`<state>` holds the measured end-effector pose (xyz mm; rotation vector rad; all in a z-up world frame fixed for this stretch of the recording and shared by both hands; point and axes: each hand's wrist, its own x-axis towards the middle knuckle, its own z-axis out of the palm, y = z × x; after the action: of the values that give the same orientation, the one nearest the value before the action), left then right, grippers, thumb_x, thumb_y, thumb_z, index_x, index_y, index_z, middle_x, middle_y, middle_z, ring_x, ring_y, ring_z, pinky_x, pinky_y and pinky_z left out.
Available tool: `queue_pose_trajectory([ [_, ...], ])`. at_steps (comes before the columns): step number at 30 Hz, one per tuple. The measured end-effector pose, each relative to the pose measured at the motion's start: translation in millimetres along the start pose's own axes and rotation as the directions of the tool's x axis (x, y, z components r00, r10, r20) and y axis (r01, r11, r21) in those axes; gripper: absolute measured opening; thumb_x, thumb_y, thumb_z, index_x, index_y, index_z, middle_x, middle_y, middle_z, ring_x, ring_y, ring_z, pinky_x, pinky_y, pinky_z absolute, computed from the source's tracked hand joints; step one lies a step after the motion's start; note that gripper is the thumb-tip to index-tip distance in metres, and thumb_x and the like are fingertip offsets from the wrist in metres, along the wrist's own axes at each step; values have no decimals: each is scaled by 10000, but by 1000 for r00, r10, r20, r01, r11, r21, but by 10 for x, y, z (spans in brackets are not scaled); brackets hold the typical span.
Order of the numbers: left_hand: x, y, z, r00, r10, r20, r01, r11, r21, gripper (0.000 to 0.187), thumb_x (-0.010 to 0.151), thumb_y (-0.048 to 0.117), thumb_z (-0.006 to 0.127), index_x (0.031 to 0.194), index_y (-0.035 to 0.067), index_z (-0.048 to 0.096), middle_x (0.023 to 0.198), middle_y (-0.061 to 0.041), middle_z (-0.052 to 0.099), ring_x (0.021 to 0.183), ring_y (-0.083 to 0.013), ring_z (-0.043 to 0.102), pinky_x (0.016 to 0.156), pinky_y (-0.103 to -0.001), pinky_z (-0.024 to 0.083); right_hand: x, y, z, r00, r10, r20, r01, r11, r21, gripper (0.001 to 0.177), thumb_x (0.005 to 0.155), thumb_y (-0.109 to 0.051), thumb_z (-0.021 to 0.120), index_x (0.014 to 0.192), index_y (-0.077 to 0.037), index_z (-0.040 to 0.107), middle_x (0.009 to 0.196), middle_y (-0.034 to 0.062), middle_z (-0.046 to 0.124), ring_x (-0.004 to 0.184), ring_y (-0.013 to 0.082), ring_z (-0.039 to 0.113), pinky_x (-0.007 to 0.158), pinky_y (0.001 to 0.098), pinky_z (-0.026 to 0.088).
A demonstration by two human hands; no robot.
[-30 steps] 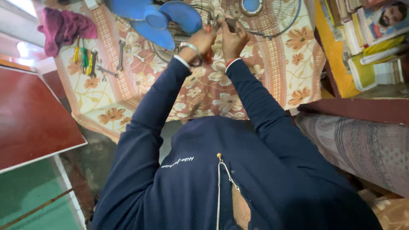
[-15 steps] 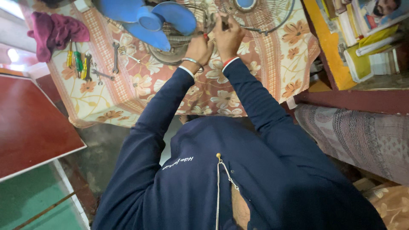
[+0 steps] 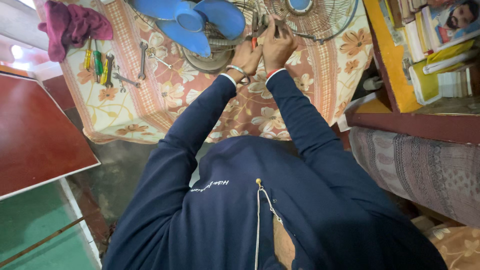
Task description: The person disassembles a table fan, removes the front grill and blades, and uses pliers and a wrench to adjust the central hub. They then reassemble the fan by reattaching the blades and front grill.
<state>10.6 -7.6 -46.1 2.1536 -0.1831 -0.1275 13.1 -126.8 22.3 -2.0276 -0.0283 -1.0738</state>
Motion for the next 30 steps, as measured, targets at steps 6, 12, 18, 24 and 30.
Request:
queue_pose_trajectory([
  [6,156,-142,94,994,109,-12,-107,986,128,316,974,298,564,1035,11,681,941,-289,655,889,-502,609,787,-550,509,-36,47,49,1000,-9,-29,9,1000,-10,122,980,-114,702,1050,-59,785,961,70,805,797,185,787,703,294,616],
  [12,247,246,-130,971,10,237,41,977,-208,219,892,226,552,830,65,685,704,-135,633,620,-298,631,555,-470,501,-87,41,5,997,-77,-16,77,997,17,135,991,-94,686,1083,-47,772,1044,83,791,894,198,780,782,304,628],
  [18,304,741,-574,674,-396,623,738,357,-572,388,900,339,518,614,99,413,518,-101,442,403,-282,498,392,-449,444,-79,-55,43,999,-9,-37,11,999,47,116,964,-73,716,1057,-32,773,997,73,797,845,194,783,738,294,629],
  [24,20,485,-455,908,-15,418,281,763,-583,454,813,409,654,1070,59,521,753,-80,594,583,-222,619,504,-419,535,-116,-59,-33,1000,-19,7,19,999,48,102,961,-62,725,1042,-41,784,1013,84,791,885,217,782,788,318,619],
  [30,-96,363,-503,943,195,269,-127,960,-250,551,702,354,692,1113,27,524,770,-135,710,655,-280,742,552,-453,615,-26,-19,-188,959,144,244,-192,963,188,162,924,-74,801,1081,-42,781,988,86,794,855,185,772,775,324,612],
])
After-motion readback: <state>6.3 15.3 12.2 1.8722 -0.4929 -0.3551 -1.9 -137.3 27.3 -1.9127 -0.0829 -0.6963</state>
